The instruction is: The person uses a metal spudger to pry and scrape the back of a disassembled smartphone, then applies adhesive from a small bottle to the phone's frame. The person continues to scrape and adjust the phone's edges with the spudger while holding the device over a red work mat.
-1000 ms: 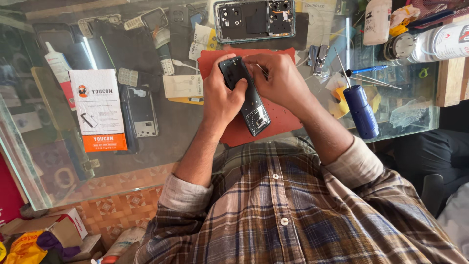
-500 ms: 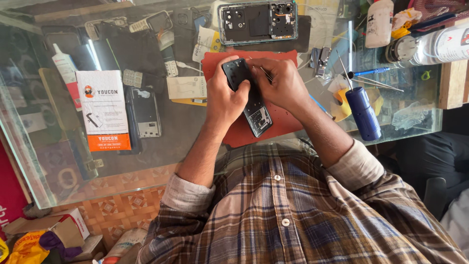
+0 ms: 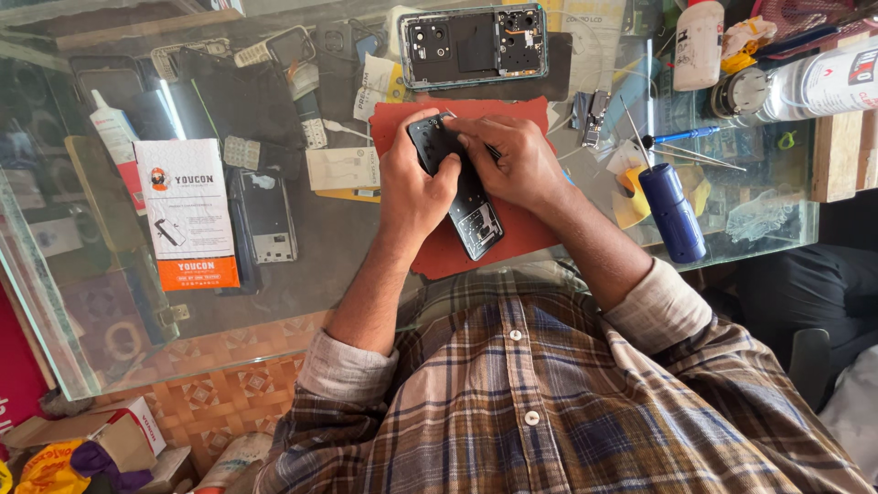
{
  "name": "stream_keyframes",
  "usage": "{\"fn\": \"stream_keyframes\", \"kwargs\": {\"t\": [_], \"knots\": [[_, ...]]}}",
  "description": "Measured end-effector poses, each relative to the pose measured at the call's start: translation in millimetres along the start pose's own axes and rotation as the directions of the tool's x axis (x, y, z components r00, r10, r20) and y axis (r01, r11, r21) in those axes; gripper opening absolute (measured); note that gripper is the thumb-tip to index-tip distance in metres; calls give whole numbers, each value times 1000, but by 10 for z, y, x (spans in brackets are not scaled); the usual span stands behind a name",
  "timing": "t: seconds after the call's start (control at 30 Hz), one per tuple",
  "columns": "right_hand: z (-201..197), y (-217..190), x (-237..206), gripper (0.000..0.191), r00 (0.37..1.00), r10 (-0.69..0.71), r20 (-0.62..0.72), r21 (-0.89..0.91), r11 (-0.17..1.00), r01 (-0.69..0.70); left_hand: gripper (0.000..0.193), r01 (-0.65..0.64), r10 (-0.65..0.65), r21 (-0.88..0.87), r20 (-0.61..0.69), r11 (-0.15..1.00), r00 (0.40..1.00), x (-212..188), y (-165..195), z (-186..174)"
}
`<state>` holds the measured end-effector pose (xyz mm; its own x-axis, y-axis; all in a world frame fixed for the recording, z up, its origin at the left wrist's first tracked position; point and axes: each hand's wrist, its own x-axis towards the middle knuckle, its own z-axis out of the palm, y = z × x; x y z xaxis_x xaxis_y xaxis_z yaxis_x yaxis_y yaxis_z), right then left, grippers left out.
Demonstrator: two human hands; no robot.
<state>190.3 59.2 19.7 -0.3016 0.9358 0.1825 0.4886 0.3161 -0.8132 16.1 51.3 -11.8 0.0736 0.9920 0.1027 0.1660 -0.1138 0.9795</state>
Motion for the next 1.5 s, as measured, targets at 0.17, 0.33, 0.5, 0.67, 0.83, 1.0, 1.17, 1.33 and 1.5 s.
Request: {"fn": "stream_keyframes", "kwargs": {"t": [0.17,0.33,0.5,0.67,0.83,1.0,1.17,1.33,1.5], "knots": [[25,3,-13,30,998,15,-60,-18,1000,-16,48,35,-35,5,9,999,999,0,12,-6],[30,39,-20,34,999,-43,-21,-101,994,41,49,48,-48,12,14,999,999,-2,21,1],[50,19,-27,33,1000,11,-23,-157,988,-15,49,41,-41,30,9,999,999,4,18,-10],[48,5,-15,27,995,72,-63,-17,997,-73,49,25,-25,16,-6,1000,1000,5,17,1],[46,31,-21,31,998,14,-59,-63,998,-18,49,56,-56,22,10,998,998,1,2,-7],[51,62,16,35,999,-33,1,-96,995,33,47,-18,18,-20,26,1000,999,12,-16,16],[26,43,-12,31,997,-22,-80,-50,999,19,50,41,-41,-4,14,999,999,13,15,8],[-3,39,-44,30,997,-37,-64,-59,998,34,49,78,-78,-1,10,997,997,-5,37,1],[2,40,-38,32,999,-10,-43,-76,997,6,49,77,-77,21,13,997,997,-6,50,0]]}}
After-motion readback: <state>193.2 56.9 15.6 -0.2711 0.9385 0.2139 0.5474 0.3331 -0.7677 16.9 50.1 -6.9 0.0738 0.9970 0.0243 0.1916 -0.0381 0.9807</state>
